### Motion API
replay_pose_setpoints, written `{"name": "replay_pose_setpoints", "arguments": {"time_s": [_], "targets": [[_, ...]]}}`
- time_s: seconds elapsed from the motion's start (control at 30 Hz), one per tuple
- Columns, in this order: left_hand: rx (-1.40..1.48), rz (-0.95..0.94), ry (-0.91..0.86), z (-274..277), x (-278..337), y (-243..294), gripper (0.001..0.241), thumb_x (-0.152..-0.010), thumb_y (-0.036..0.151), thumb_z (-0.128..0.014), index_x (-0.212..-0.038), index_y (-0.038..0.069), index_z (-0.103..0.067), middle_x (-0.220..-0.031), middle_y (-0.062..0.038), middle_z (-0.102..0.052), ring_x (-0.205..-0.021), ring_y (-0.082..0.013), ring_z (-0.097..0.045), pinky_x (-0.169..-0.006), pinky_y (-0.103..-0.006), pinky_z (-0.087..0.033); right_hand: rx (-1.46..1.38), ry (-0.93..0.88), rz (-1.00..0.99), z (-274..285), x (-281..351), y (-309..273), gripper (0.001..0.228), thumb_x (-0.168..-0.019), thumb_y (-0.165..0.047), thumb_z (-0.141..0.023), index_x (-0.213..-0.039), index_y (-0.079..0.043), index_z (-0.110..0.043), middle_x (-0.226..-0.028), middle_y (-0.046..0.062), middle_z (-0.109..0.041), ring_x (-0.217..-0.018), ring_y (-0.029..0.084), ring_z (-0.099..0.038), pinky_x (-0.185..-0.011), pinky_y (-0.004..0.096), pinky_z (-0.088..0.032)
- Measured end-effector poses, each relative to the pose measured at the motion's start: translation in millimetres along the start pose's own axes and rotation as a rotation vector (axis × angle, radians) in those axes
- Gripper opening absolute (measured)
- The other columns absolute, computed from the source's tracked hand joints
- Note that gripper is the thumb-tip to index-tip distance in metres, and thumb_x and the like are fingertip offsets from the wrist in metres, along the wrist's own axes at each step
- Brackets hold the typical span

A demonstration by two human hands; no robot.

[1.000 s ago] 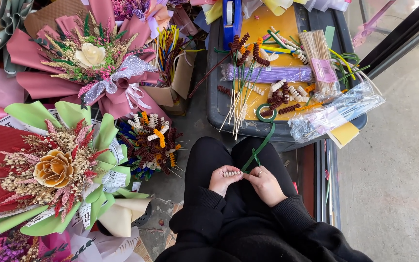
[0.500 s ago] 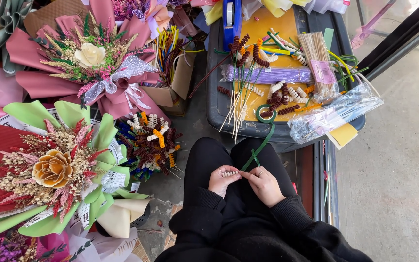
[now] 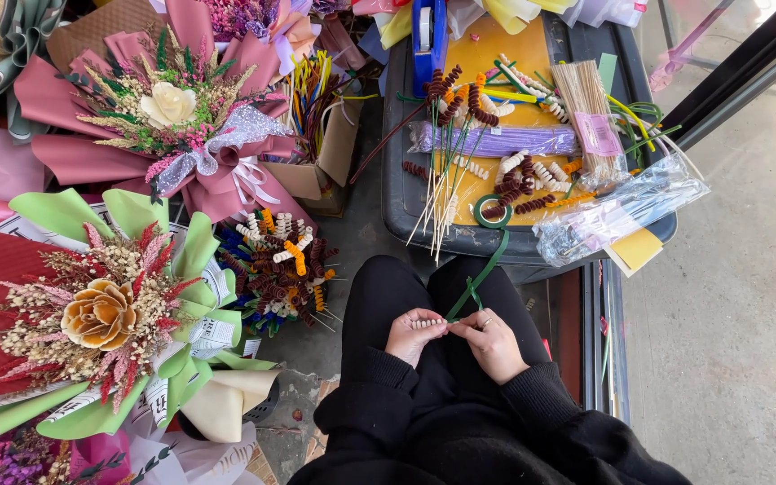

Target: Assembling a decorative spiral element for a floral bouquet by threading foam rings onto a stick.

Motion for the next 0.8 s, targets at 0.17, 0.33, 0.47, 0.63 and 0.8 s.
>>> {"name": "replay_pose_setpoints", "arguments": {"time_s": [0.17, 0.33, 0.47, 0.63, 0.8], "targets": [[0.040, 0.004, -0.002, 6, -4, -5, 0.029, -0.073, -0.013, -0.086, -0.096, -0.008, -0.070, -0.088, -0.021, -0.077, -0.075, -0.0219, -0.078, -0.070, -0.0257, -0.066, -0.027, 0.007, -0.061, 10, -17, -10, 0.018, -0.096, -0.016, -0.067, -0.111, -0.020, -0.077, -0.092, 0.000, -0.067, -0.084, 0.021, -0.068, -0.074, 0.033, -0.059], [0.069, -0.013, -0.008, 9, -9, -7, 0.030, -0.074, -0.013, -0.085, -0.098, -0.008, -0.069, -0.090, -0.022, -0.077, -0.076, -0.0218, -0.078, -0.071, -0.0260, -0.066, -0.129, -0.039, -0.148, 14, -25, -16, 0.021, -0.092, -0.020, -0.076, -0.111, -0.012, -0.074, -0.094, 0.004, -0.070, -0.084, 0.025, -0.071, -0.072, 0.035, -0.060], [0.078, -0.013, -0.009, 8, -8, -7, 0.031, -0.074, -0.014, -0.085, -0.100, -0.007, -0.068, -0.091, -0.021, -0.077, -0.076, -0.0214, -0.078, -0.070, -0.0257, -0.066, -0.171, -0.059, -0.223, 11, -21, -11, 0.010, -0.094, -0.017, -0.074, -0.102, -0.013, -0.076, -0.090, 0.001, -0.072, -0.081, 0.022, -0.073, -0.072, 0.032, -0.060], [0.056, -0.006, -0.035, 7, -5, -5, 0.033, -0.075, -0.012, -0.085, -0.104, -0.007, -0.069, -0.094, -0.020, -0.077, -0.079, -0.0208, -0.078, -0.071, -0.0240, -0.066, -0.163, -0.045, -0.262, 10, -18, -8, 0.008, -0.097, -0.018, -0.069, -0.097, -0.015, -0.076, -0.088, 0.001, -0.070, -0.081, 0.023, -0.072, -0.073, 0.034, -0.059], [0.070, 0.069, -0.149, 5, 1, 5, 0.071, -0.082, -0.006, -0.083, -0.145, 0.005, -0.053, -0.132, -0.023, -0.065, -0.105, -0.0327, -0.074, -0.087, -0.0335, -0.066, -0.363, 0.118, -0.667, 10, -18, -2, 0.006, -0.095, -0.013, -0.075, -0.095, -0.009, -0.078, -0.088, 0.008, -0.077, -0.069, 0.020, -0.072, -0.059, 0.031, -0.057]]}}
Point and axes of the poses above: each hand's wrist, its own x-axis away from the middle knuckle, its own z-axis out of the back of the hand, y = z × x, the point moved 1 cm from there along -x, towards the middle knuckle
